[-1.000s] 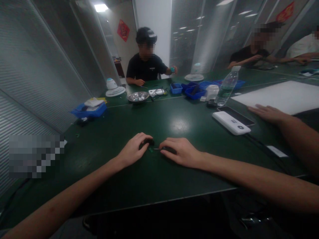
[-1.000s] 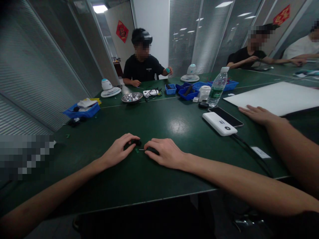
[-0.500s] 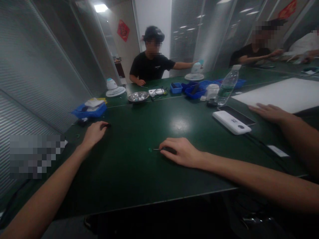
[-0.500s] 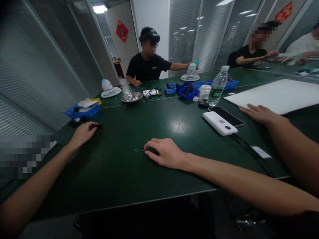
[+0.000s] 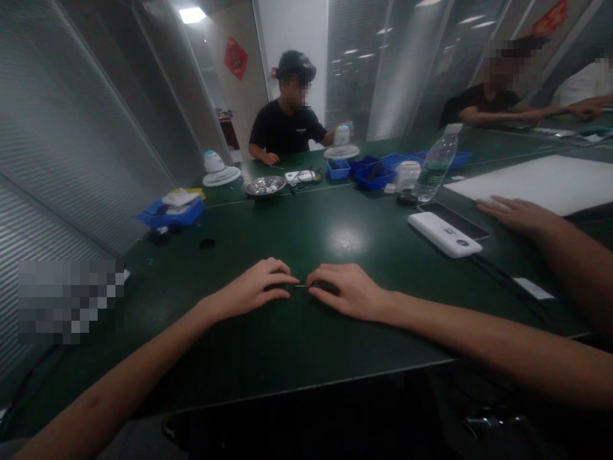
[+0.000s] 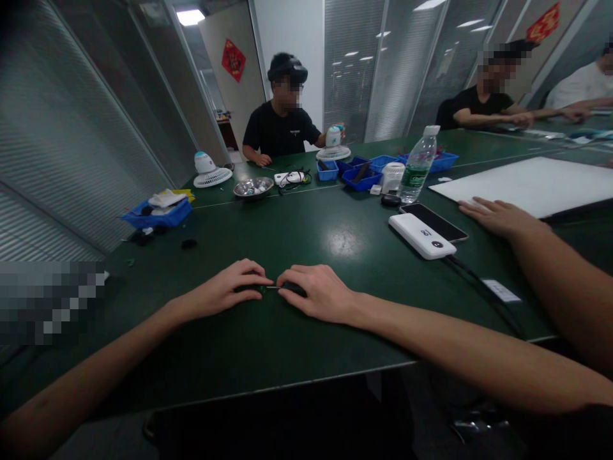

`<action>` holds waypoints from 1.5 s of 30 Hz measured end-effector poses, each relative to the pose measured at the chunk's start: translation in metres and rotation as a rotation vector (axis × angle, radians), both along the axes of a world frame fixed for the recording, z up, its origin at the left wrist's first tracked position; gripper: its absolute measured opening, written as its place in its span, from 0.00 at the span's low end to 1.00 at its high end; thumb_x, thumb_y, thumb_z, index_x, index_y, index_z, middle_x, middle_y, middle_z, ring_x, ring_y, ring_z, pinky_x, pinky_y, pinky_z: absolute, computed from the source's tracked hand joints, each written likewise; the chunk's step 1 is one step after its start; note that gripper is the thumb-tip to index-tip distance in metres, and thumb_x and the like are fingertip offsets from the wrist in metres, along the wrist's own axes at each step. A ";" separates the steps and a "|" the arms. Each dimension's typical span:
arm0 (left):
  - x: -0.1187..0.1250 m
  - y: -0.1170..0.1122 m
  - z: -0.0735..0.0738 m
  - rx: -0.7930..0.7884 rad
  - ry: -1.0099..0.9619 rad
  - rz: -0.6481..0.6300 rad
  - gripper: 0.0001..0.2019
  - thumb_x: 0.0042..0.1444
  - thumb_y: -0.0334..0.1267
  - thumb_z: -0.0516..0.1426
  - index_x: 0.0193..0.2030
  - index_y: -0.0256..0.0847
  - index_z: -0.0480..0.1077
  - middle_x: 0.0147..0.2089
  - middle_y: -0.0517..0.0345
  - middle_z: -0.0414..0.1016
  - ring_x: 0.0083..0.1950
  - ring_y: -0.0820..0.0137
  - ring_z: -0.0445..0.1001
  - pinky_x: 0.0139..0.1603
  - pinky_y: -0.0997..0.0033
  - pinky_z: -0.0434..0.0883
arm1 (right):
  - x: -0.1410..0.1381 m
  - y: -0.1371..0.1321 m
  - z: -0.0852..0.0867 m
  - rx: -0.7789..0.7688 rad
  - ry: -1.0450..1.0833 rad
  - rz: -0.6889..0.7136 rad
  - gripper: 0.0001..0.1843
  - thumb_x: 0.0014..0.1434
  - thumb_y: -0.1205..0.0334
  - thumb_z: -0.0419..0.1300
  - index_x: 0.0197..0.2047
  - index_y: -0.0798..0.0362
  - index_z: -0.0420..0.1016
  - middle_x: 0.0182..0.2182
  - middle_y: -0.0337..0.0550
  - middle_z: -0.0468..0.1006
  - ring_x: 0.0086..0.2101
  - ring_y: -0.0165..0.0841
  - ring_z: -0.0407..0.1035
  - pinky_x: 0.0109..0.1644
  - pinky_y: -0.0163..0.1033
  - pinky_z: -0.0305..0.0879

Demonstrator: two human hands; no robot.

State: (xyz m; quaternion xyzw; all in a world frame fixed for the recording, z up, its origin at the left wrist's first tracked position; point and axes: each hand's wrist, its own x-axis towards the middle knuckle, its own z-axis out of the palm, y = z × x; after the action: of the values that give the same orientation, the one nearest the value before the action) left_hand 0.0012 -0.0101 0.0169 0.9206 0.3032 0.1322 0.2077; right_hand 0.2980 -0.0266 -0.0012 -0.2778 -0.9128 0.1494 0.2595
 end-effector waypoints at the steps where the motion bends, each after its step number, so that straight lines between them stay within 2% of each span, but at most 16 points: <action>1: 0.007 -0.004 -0.001 0.005 -0.005 -0.012 0.14 0.70 0.41 0.57 0.59 0.48 0.76 0.56 0.50 0.74 0.58 0.60 0.71 0.61 0.58 0.68 | 0.000 0.000 0.000 0.001 0.003 0.005 0.12 0.73 0.56 0.57 0.53 0.51 0.76 0.42 0.43 0.80 0.36 0.32 0.74 0.41 0.37 0.66; 5: 0.011 -0.006 -0.002 -0.004 -0.043 0.010 0.10 0.72 0.39 0.54 0.49 0.43 0.77 0.51 0.50 0.74 0.54 0.63 0.72 0.57 0.62 0.70 | 0.000 0.000 0.000 -0.001 0.004 0.018 0.12 0.73 0.56 0.57 0.53 0.51 0.76 0.42 0.44 0.80 0.36 0.32 0.74 0.41 0.37 0.66; 7: 0.005 0.000 -0.002 -0.009 -0.055 0.031 0.09 0.72 0.39 0.54 0.48 0.42 0.76 0.52 0.50 0.74 0.55 0.63 0.72 0.57 0.62 0.70 | 0.000 0.000 0.001 -0.001 0.004 0.016 0.12 0.73 0.56 0.57 0.53 0.51 0.76 0.42 0.43 0.80 0.36 0.32 0.74 0.41 0.37 0.66; 9: -0.007 0.008 -0.001 -0.004 -0.068 0.112 0.09 0.72 0.40 0.54 0.48 0.42 0.75 0.52 0.50 0.75 0.53 0.63 0.74 0.56 0.61 0.71 | 0.001 -0.001 0.001 -0.005 0.003 0.014 0.11 0.73 0.56 0.57 0.53 0.51 0.76 0.41 0.43 0.80 0.35 0.31 0.73 0.40 0.36 0.66; 12: -0.038 0.025 0.004 0.032 -0.100 0.361 0.12 0.70 0.44 0.55 0.50 0.42 0.75 0.49 0.51 0.79 0.48 0.62 0.77 0.52 0.60 0.74 | 0.002 -0.001 0.002 -0.020 -0.004 0.016 0.12 0.73 0.56 0.57 0.53 0.52 0.76 0.42 0.43 0.79 0.34 0.31 0.73 0.39 0.36 0.65; 17: -0.112 0.054 0.011 0.147 -0.159 0.853 0.14 0.61 0.48 0.62 0.46 0.41 0.79 0.47 0.52 0.83 0.47 0.59 0.79 0.53 0.59 0.74 | 0.001 -0.001 0.004 -0.036 -0.013 0.026 0.13 0.74 0.55 0.56 0.53 0.52 0.76 0.42 0.43 0.79 0.34 0.30 0.72 0.39 0.36 0.65; 20: -0.146 0.063 0.010 0.171 -0.163 1.007 0.15 0.60 0.45 0.63 0.50 0.40 0.80 0.47 0.52 0.84 0.46 0.59 0.80 0.53 0.62 0.74 | 0.001 -0.001 0.004 -0.036 -0.012 0.028 0.13 0.74 0.55 0.57 0.53 0.52 0.76 0.42 0.42 0.79 0.34 0.30 0.72 0.38 0.36 0.65; 23: -0.162 0.064 0.007 0.235 -0.084 1.025 0.16 0.63 0.42 0.61 0.54 0.38 0.79 0.50 0.55 0.83 0.49 0.61 0.79 0.55 0.63 0.72 | 0.002 0.000 0.004 -0.036 -0.015 0.030 0.12 0.73 0.55 0.57 0.53 0.52 0.76 0.42 0.43 0.79 0.34 0.30 0.72 0.38 0.36 0.65; 27: -0.169 0.063 0.005 0.275 0.000 1.000 0.15 0.67 0.41 0.59 0.55 0.37 0.77 0.51 0.59 0.81 0.50 0.62 0.78 0.58 0.62 0.70 | 0.002 0.000 0.003 -0.030 -0.020 0.031 0.12 0.73 0.55 0.57 0.53 0.52 0.76 0.42 0.43 0.79 0.34 0.30 0.72 0.39 0.36 0.65; 33: -0.174 0.071 -0.002 0.203 -0.024 1.145 0.14 0.62 0.40 0.63 0.51 0.35 0.80 0.47 0.52 0.84 0.46 0.64 0.79 0.51 0.68 0.72 | 0.001 -0.002 0.005 -0.025 -0.028 0.032 0.12 0.73 0.56 0.57 0.53 0.52 0.76 0.42 0.43 0.79 0.34 0.31 0.72 0.39 0.36 0.65; 41: -0.171 0.079 -0.014 0.088 -0.077 1.160 0.17 0.57 0.47 0.65 0.49 0.42 0.83 0.49 0.52 0.84 0.50 0.58 0.80 0.49 0.66 0.74 | 0.002 -0.001 0.005 -0.034 -0.022 0.044 0.12 0.73 0.55 0.57 0.53 0.52 0.76 0.42 0.43 0.79 0.33 0.30 0.71 0.38 0.36 0.64; 45: -0.174 0.081 -0.020 0.051 -0.113 1.188 0.20 0.55 0.49 0.65 0.51 0.43 0.83 0.46 0.51 0.85 0.47 0.57 0.81 0.45 0.66 0.74 | 0.002 -0.001 0.005 -0.040 -0.028 0.048 0.13 0.74 0.55 0.57 0.53 0.52 0.76 0.42 0.43 0.79 0.32 0.29 0.71 0.37 0.35 0.64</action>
State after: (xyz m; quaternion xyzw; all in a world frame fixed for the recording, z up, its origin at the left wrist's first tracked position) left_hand -0.1724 0.0708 -0.0026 0.5897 0.7513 0.2818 0.0917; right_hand 0.3003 -0.0274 0.0041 -0.2630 -0.9195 0.1698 0.2376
